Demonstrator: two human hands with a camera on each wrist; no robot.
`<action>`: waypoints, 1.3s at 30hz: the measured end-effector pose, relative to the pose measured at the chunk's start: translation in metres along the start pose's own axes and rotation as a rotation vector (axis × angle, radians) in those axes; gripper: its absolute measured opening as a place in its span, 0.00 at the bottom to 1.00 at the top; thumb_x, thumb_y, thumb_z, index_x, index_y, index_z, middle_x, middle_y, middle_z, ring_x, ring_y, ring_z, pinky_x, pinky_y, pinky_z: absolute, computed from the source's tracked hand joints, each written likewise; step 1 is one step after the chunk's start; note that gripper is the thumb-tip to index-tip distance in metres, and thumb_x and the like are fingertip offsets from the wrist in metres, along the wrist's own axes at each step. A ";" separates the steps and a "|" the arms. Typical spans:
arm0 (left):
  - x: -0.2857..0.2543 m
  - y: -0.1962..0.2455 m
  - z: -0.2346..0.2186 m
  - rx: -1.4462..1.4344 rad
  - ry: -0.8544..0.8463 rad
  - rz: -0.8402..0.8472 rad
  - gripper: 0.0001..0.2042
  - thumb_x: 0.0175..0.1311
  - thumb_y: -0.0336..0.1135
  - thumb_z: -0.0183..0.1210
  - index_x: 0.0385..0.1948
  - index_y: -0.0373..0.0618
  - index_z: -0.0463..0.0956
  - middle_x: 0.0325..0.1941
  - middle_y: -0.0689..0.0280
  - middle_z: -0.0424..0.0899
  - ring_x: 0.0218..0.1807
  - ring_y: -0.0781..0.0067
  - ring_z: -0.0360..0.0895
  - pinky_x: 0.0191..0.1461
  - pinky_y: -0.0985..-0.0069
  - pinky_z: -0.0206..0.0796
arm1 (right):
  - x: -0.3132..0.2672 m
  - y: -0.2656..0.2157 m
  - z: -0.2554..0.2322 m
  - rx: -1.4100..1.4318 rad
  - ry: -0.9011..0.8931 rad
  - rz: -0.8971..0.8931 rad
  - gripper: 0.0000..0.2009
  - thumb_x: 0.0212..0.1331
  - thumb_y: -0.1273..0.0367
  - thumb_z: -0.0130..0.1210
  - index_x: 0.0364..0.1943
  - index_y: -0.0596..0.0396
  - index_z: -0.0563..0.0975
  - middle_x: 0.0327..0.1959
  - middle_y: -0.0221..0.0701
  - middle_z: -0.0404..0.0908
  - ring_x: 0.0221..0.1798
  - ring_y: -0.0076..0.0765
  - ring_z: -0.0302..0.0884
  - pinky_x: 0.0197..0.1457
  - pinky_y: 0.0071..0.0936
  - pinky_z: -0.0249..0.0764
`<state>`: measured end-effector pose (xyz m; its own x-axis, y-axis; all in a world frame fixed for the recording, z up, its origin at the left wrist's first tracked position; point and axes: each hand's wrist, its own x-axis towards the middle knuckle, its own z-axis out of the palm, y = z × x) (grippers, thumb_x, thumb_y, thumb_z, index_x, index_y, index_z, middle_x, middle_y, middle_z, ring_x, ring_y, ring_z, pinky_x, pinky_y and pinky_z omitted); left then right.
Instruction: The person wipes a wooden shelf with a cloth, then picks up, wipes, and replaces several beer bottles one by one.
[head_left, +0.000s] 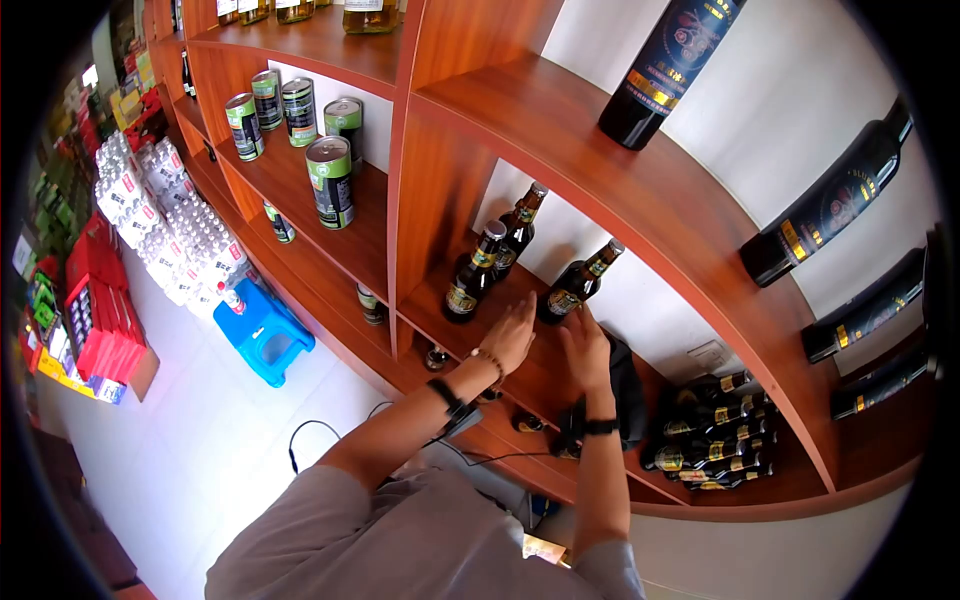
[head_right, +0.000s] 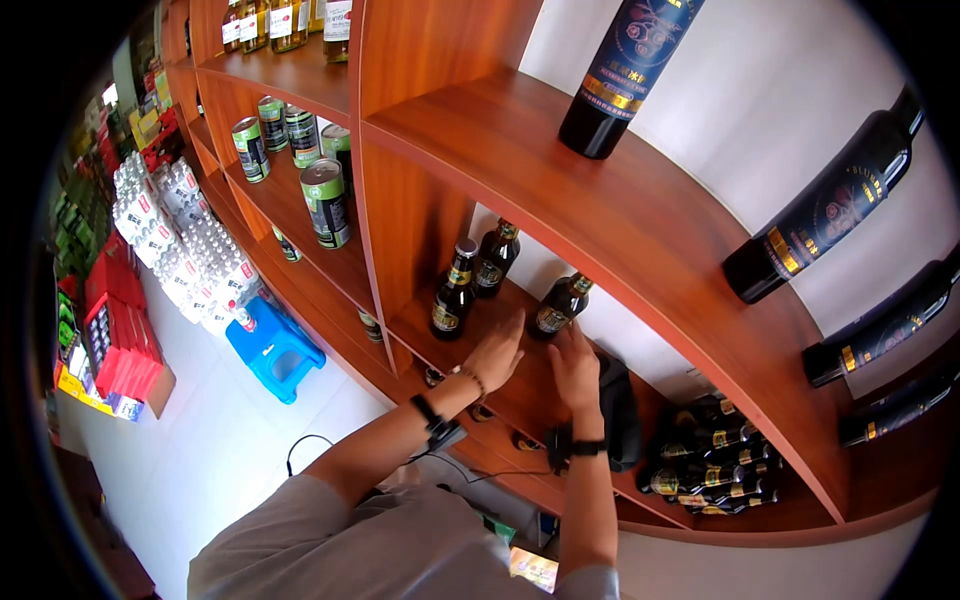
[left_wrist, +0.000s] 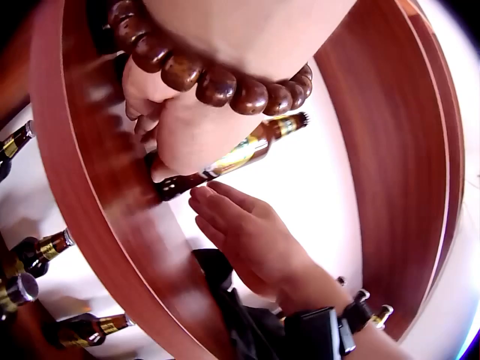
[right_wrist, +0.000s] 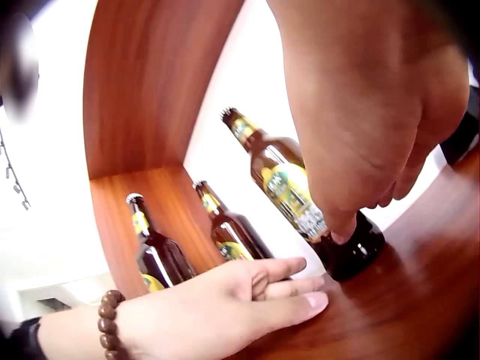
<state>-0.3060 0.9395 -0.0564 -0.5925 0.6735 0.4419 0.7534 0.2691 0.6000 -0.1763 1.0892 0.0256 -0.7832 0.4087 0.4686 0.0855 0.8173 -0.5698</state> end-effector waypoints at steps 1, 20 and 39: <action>-0.012 0.007 -0.018 -0.003 -0.034 0.020 0.35 0.81 0.33 0.61 0.85 0.37 0.58 0.72 0.43 0.84 0.73 0.33 0.79 0.79 0.51 0.73 | -0.008 -0.008 -0.013 -0.024 0.046 -0.008 0.24 0.71 0.69 0.69 0.68 0.64 0.80 0.60 0.56 0.89 0.63 0.68 0.87 0.66 0.49 0.83; -0.067 -0.061 -0.168 -0.182 0.252 -0.109 0.36 0.70 0.44 0.78 0.74 0.42 0.70 0.70 0.51 0.81 0.63 0.55 0.86 0.64 0.63 0.80 | -0.128 0.047 -0.041 -0.713 -0.042 0.366 0.35 0.82 0.49 0.56 0.86 0.51 0.68 0.88 0.51 0.64 0.91 0.63 0.57 0.91 0.60 0.56; -0.032 -0.091 -0.156 -0.178 -0.053 -0.166 0.43 0.62 0.59 0.79 0.76 0.50 0.72 0.58 0.51 0.92 0.55 0.45 0.91 0.54 0.55 0.86 | -0.046 -0.126 0.118 -0.340 -0.184 0.009 0.22 0.82 0.68 0.53 0.75 0.55 0.79 0.82 0.44 0.75 0.87 0.58 0.66 0.88 0.56 0.63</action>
<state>-0.3999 0.7860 -0.0209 -0.6847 0.6666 0.2947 0.5822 0.2569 0.7714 -0.2242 0.9195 -0.0037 -0.8762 0.3622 0.3179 0.2683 0.9146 -0.3026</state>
